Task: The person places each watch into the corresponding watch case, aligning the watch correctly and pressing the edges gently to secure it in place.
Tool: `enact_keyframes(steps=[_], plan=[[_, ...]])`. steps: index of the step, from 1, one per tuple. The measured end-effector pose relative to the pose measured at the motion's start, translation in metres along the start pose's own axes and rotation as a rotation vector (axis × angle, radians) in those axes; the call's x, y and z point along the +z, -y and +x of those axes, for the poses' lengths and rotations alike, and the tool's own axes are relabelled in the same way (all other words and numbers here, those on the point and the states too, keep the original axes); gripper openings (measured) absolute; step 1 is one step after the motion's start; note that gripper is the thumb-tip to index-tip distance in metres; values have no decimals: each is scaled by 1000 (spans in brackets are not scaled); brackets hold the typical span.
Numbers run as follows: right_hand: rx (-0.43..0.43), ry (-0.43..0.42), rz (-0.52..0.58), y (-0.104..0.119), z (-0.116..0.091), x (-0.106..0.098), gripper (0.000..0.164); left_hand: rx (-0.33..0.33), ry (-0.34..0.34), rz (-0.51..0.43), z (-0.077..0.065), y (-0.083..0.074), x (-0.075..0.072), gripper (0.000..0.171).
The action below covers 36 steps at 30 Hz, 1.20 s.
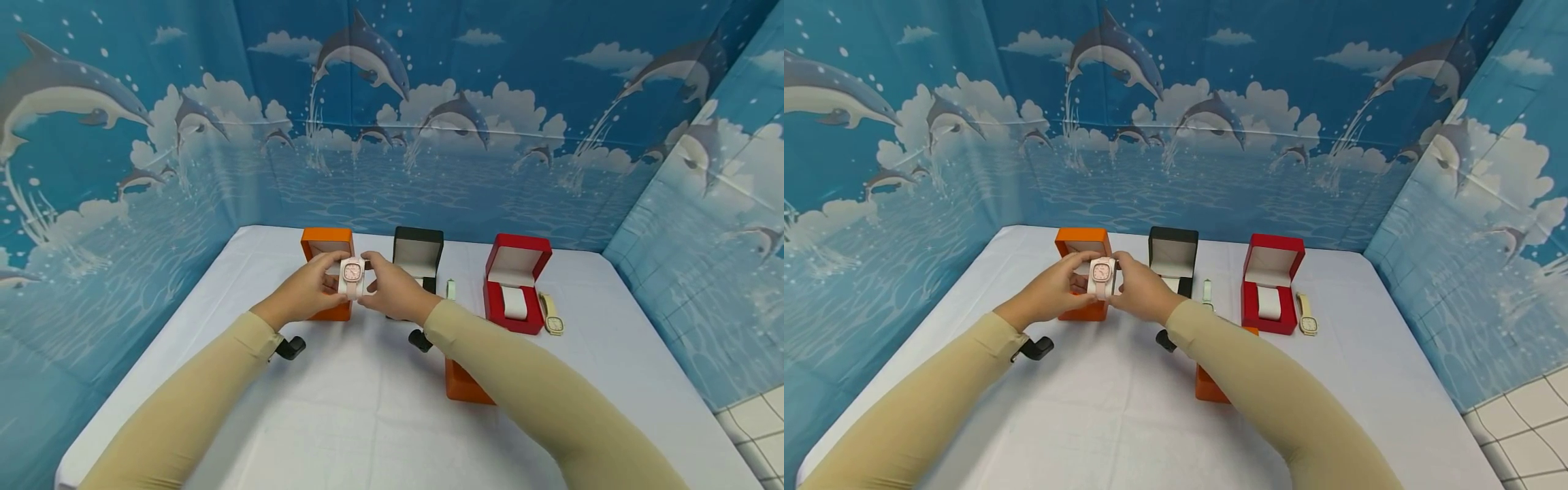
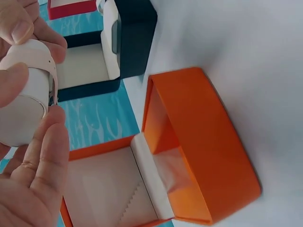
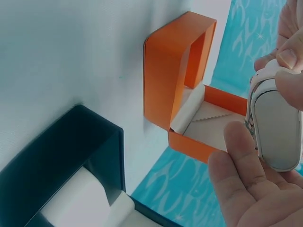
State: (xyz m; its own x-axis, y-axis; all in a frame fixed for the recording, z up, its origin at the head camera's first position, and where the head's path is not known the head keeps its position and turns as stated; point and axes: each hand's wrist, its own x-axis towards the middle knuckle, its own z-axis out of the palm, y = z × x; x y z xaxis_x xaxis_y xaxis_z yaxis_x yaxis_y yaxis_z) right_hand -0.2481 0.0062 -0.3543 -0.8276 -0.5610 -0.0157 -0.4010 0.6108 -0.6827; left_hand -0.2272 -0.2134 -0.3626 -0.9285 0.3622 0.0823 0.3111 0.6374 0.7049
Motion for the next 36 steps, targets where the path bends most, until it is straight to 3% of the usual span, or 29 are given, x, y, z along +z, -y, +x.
enact_keyframes(steps=[12,19,28,36], plan=[[-23,16,-122,6,25,17,88,-57,0,44,-4,20,-10,79],[-21,18,-95,7,40,26,86,-132,5,52,-4,28,-13,83],[48,27,-127,5,54,39,91,-192,40,85,0,43,-15,83],[33,22,-144,-1,63,48,87,-223,57,176,5,54,-13,85]])
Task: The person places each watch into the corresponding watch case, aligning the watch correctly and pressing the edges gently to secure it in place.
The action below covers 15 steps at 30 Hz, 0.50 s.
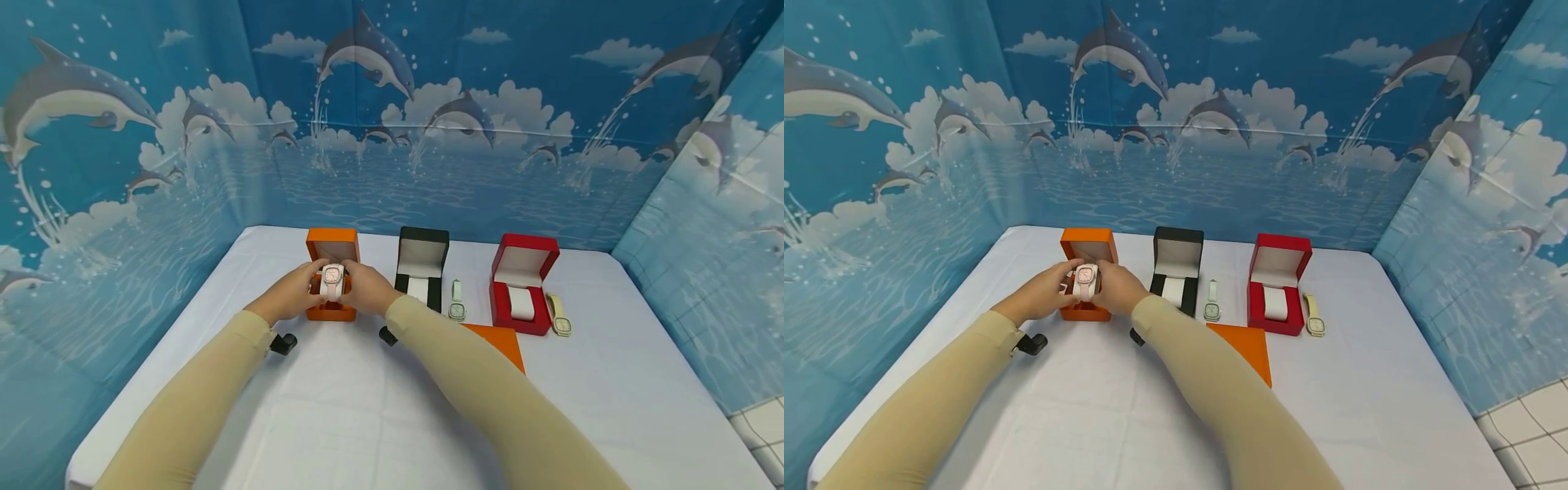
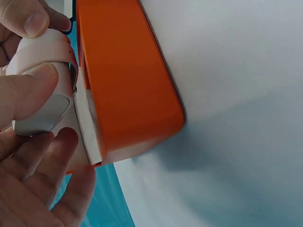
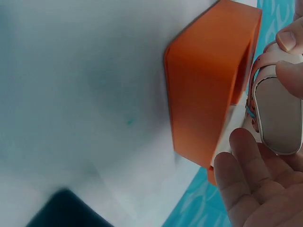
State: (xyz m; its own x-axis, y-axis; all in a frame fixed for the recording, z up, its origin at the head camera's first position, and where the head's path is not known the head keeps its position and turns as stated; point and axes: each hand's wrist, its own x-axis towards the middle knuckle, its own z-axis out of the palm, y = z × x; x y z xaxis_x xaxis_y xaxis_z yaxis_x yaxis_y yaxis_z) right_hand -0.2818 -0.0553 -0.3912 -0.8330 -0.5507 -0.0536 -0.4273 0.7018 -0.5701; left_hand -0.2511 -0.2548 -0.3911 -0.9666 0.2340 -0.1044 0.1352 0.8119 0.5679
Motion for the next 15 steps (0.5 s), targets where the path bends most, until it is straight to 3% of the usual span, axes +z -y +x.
enact_keyframes(steps=[6,15], plan=[[-25,-10,-4,-5,6,8,82,-36,23,41,4,7,2,87],[-43,-14,4,-12,11,18,70,-18,42,66,7,14,6,86]])
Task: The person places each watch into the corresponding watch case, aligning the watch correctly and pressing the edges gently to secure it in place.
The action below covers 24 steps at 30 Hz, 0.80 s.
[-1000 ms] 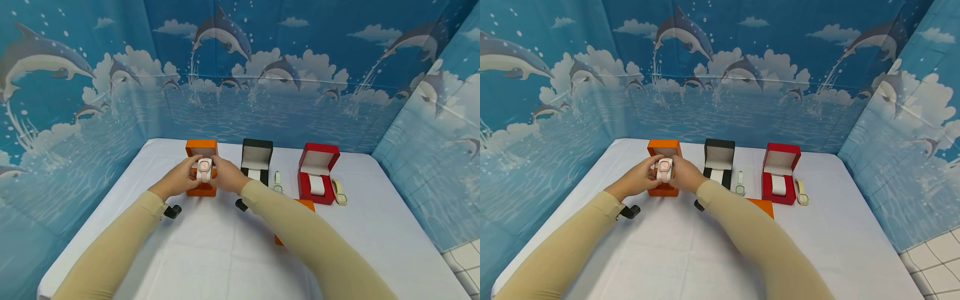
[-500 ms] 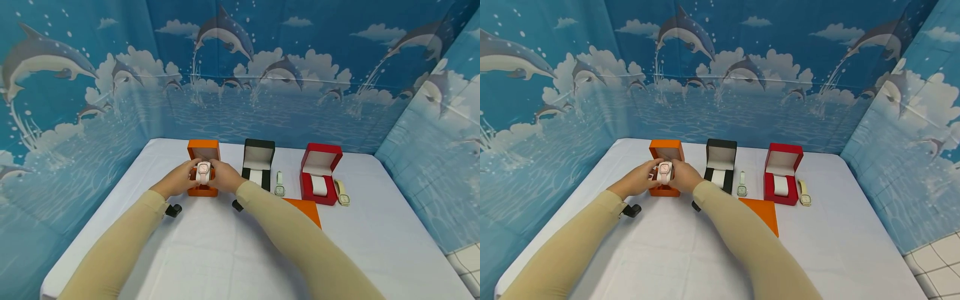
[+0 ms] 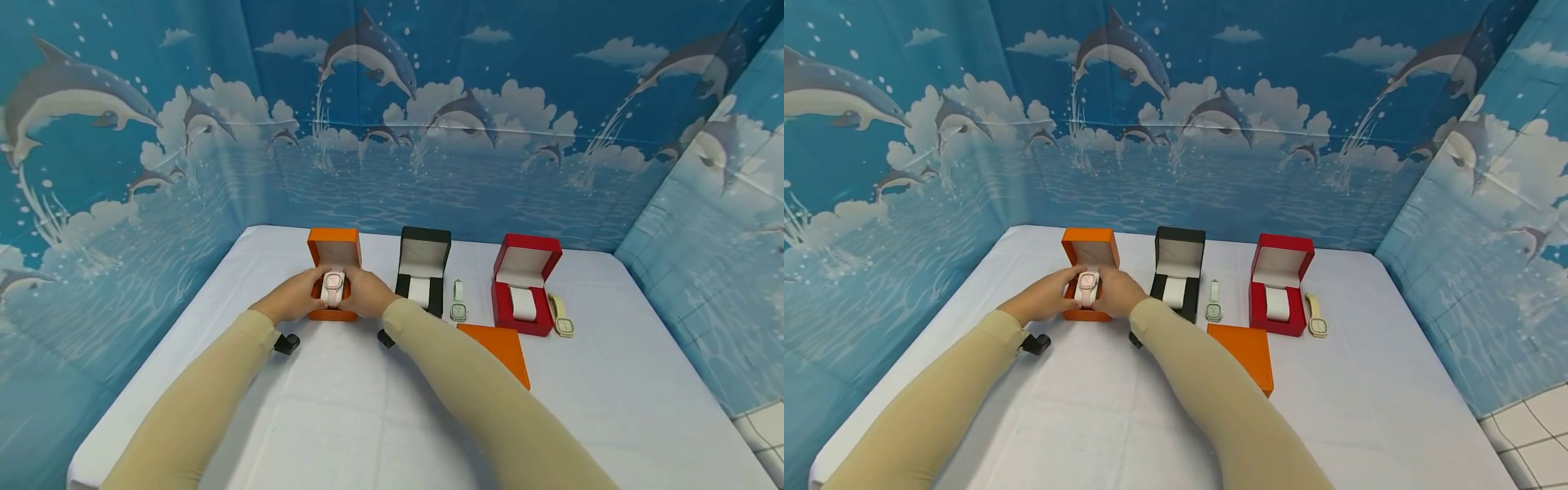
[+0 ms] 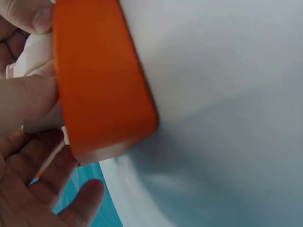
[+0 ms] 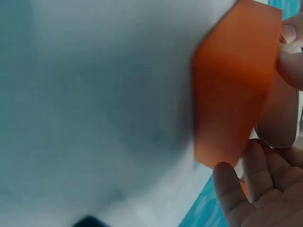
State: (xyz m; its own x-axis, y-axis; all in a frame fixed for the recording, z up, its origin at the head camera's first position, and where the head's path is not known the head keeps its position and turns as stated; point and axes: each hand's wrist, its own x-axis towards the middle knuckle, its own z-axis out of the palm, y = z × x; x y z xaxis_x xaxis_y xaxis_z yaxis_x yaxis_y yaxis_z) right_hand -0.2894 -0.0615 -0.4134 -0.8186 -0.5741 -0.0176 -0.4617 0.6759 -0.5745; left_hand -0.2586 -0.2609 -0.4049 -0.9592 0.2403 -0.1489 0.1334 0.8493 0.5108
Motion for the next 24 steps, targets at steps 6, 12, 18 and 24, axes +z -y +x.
enact_keyframes(steps=[6,12,18,24], plan=[[5,-4,-20,-1,-2,3,58,-8,6,19,1,-1,3,84],[35,-3,-86,1,-1,6,60,-35,30,39,3,-3,4,83],[73,9,-78,2,-1,7,70,-51,21,41,2,-6,5,81],[71,23,-89,1,-2,6,76,-48,18,50,2,-8,5,79]])
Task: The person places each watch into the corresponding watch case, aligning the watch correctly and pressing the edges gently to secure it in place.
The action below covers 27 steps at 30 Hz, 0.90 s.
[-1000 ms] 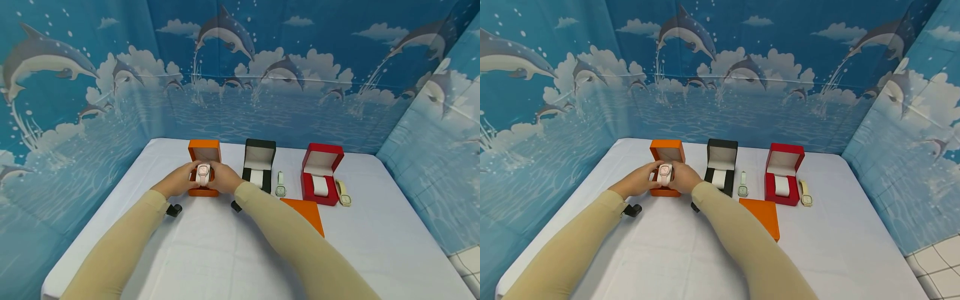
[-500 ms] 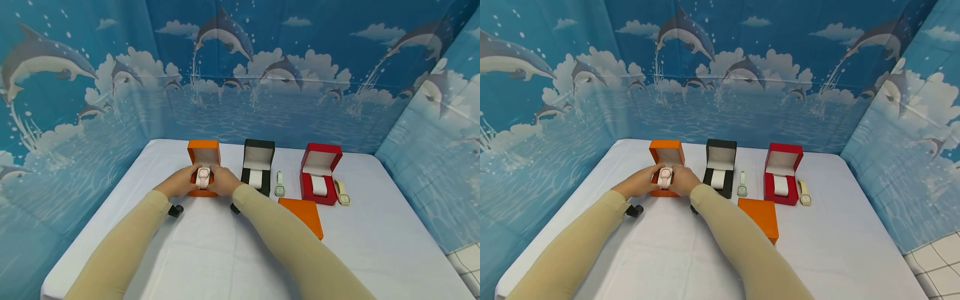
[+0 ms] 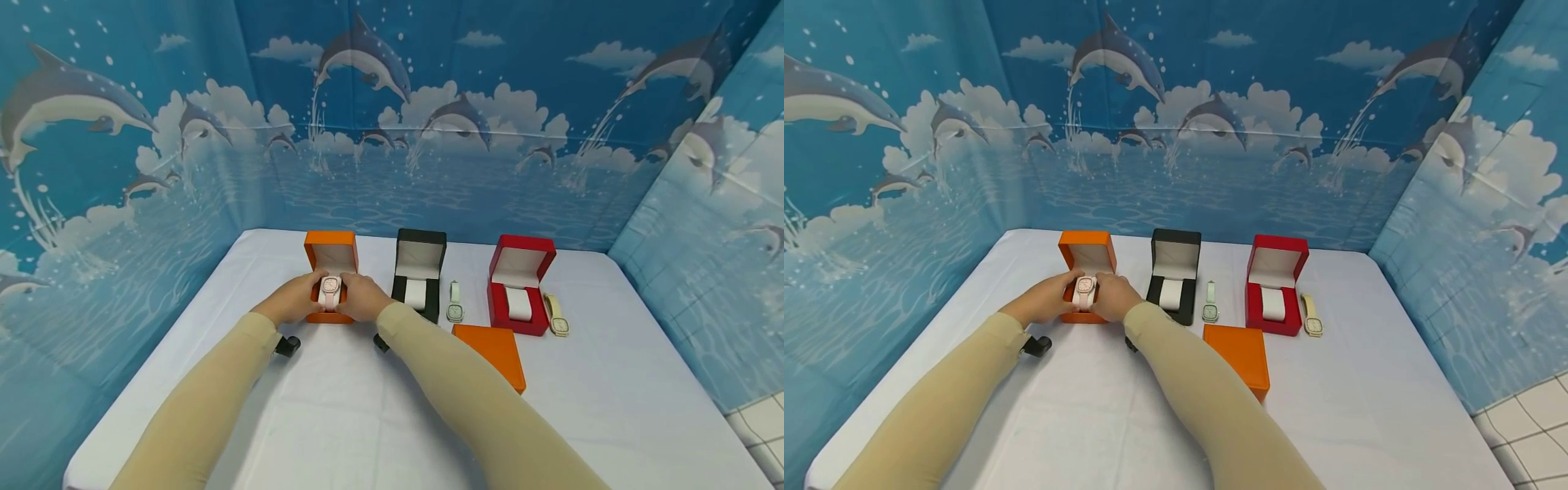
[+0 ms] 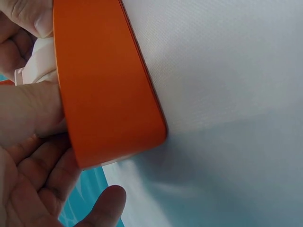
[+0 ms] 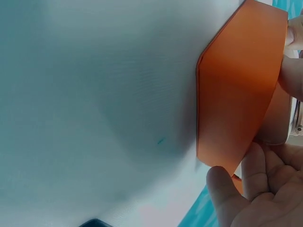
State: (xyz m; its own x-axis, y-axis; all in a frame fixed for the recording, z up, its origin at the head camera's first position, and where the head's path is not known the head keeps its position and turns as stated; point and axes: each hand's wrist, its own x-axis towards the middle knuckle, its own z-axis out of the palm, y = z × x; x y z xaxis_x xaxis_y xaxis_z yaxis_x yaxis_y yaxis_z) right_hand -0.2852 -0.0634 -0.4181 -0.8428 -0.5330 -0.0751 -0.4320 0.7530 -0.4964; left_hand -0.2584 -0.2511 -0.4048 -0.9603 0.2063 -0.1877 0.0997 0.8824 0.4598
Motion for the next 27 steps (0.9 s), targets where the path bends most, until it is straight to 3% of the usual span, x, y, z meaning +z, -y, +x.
enact_keyframes(steps=[8,27], plan=[[-37,-11,-61,-1,-3,0,67,-20,-8,0,1,-2,0,79],[-28,1,-53,-4,-4,2,74,-14,11,-9,2,1,0,77]])
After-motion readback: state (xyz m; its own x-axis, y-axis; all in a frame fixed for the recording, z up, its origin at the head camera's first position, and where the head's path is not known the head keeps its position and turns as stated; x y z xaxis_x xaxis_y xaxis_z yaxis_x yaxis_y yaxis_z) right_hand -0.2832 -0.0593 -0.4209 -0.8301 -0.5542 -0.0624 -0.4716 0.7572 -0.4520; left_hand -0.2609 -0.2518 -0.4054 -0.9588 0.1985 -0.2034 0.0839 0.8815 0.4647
